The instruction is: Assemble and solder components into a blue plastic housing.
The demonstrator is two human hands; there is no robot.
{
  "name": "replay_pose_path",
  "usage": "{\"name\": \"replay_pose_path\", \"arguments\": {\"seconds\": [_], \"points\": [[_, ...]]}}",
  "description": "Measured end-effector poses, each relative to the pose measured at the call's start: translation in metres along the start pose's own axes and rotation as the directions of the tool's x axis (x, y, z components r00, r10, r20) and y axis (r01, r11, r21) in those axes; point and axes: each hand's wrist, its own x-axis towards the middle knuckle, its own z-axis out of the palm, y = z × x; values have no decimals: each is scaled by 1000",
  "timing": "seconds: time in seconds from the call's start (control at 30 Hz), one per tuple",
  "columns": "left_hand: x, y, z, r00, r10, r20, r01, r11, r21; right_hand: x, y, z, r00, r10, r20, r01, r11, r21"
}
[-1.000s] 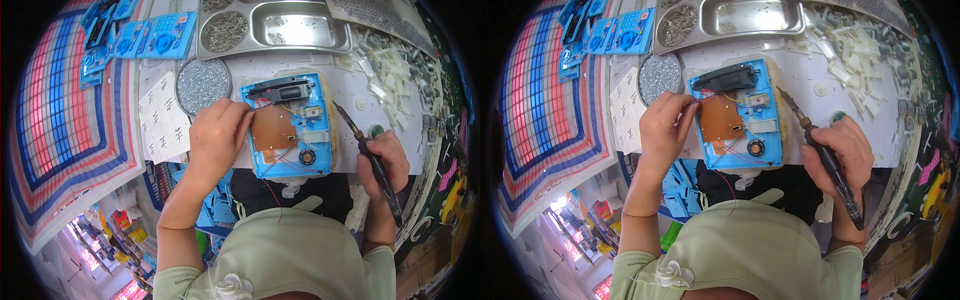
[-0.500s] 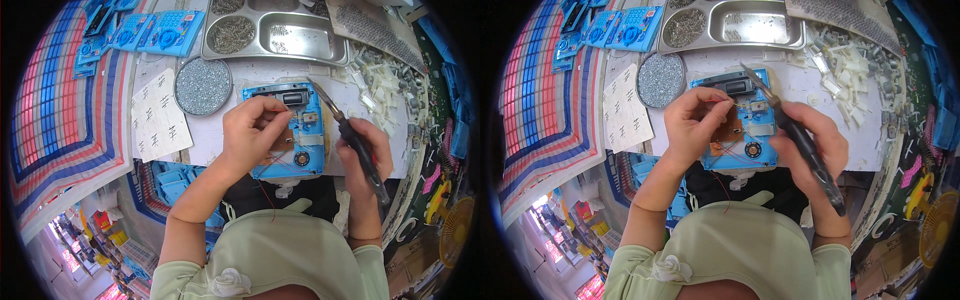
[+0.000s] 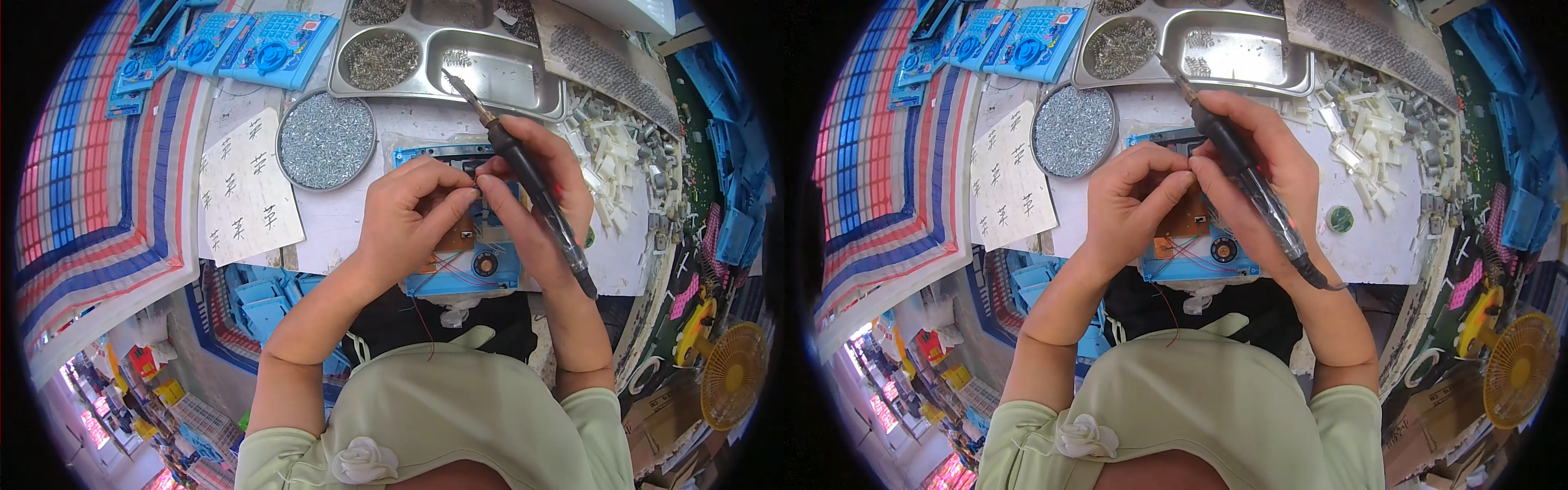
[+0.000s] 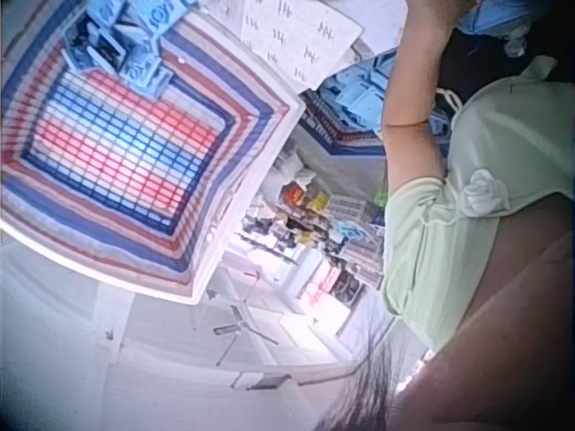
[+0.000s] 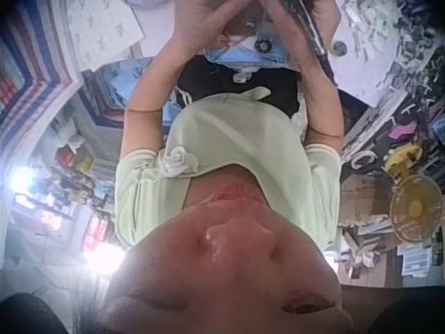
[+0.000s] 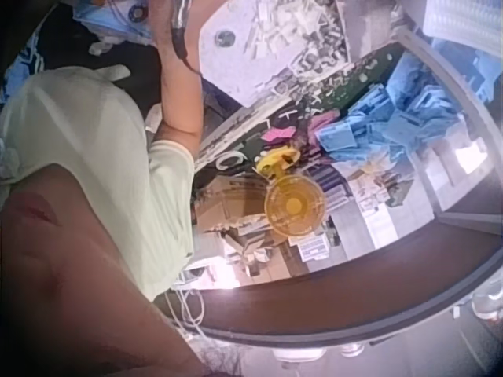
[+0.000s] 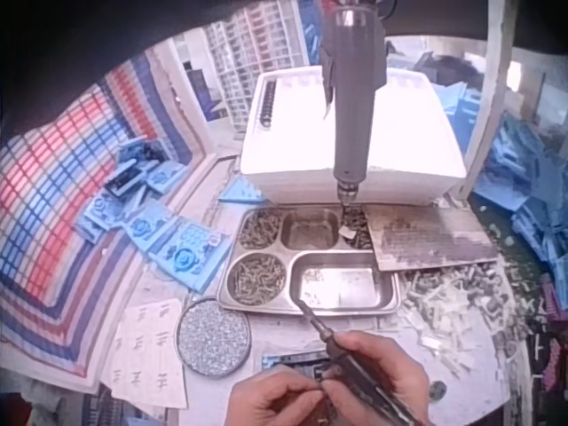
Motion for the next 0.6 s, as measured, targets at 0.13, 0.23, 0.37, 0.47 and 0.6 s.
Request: {"name": "replay_pose_path", "arguments": {"seconds": [0.13, 0.23, 0.37, 0.47, 0.6], "points": [[-3, 5, -9, 992, -95, 87, 92, 995, 40, 0, -16, 2, 998, 40, 38, -37, 997, -61], [-2, 9, -9, 999, 44, -29, -39, 988, 147, -15, 5, -9, 999, -27, 30, 30, 994, -103], [-3, 15, -9, 999, -34, -1, 32, 962, 273, -25, -1, -43, 996, -91, 25, 94, 974, -204], [-2, 3, -4, 997, 78, 4, -73, 925, 374, -34, -2, -71, 978, -206, -19, 192, 938, -287], [0, 3, -3, 998, 65, 4, -61, 915, 398, -44, -7, -78, 974, -208, 88, 225, 938, -263]]}}
